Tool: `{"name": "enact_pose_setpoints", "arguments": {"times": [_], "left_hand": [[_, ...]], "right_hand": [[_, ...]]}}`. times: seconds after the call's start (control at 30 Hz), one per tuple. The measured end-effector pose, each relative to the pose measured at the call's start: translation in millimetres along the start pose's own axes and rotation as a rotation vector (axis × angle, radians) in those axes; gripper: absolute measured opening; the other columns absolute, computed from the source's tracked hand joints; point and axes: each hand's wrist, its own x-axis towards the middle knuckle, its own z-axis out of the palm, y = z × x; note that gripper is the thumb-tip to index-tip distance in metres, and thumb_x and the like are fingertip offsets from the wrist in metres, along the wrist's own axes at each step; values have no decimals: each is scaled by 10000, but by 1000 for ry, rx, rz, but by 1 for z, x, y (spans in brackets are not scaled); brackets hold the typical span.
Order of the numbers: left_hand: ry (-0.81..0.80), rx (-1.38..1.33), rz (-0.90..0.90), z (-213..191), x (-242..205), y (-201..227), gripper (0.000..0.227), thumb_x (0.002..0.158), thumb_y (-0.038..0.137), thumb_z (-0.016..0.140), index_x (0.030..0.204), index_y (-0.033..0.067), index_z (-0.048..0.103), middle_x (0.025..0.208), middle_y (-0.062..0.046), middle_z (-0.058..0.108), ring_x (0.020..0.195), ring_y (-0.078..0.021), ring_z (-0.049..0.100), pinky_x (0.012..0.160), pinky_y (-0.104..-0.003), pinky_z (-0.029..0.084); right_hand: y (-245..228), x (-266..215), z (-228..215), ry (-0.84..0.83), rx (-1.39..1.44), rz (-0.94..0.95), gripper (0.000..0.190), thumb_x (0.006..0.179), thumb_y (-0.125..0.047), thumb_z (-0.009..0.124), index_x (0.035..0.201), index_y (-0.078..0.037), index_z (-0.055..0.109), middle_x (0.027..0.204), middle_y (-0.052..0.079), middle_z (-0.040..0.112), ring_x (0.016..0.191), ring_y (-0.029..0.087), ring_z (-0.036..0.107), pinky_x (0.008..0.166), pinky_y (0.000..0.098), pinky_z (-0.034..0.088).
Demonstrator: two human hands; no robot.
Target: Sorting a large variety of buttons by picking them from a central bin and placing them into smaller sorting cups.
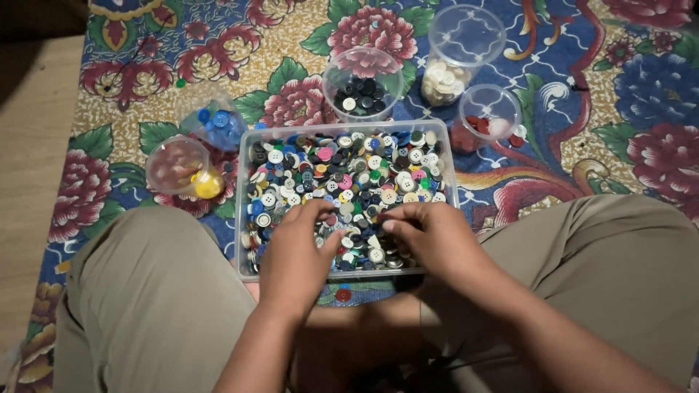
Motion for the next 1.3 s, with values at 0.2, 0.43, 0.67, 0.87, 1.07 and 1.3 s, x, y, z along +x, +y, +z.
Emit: {"name": "enact_pose_setpoints", "arguments": {"times": [0.2,0.43,0.67,0.87,1.07,1.3], "left_hand": [[74,87,42,9,13,8,293,952,236,694,1226,139,657,1163,-106,698,1126,-385,687,845,-538,578],[129,-11,85,21,30,14,284,977,184,641,1257,141,630,1251,-124,636,1111,-396,688,832,-536,583],[9,38,74,21,14,12,312,970,153,647,1281,129,659,1340,-110,515,1154,-448,653,845,-555,602],[13,-51,90,22,10,3,217,979,149,636,1179,101,707,1263,-92,547,1109,-463,672,850,-534,614],[2,-84,115,22,8,-5,189,957,138,631,1121,107,719,1214,-87,572,1090,-455,680,839,-512,618],[3,-133,152,23,13,-10,187,954,114,624,1108,87,725,1188,-98,583,1078,-447,691,827,-484,624]], "right_hand": [[-5,-10,-5,11,-57,14,240,762,-213,897,897,-33,815,724,157,797,709,329,778,702,382,581],[13,-9,-1,-69,-138,-54,148,811,-229,814,926,-138,831,799,85,827,886,345,783,803,424,598],[14,-8,-1,9,-68,73,180,874,-315,739,1011,-258,838,856,67,826,934,308,776,842,405,593],[9,3,-1,175,459,225,208,845,-212,726,1024,-141,807,703,97,733,619,193,696,539,309,545],[-2,18,-7,328,730,248,310,921,-312,703,1148,-101,721,734,58,668,564,132,627,444,223,460],[-16,41,-36,697,945,95,256,1020,-347,630,1160,-134,641,860,-43,664,642,24,637,550,100,582]]}}
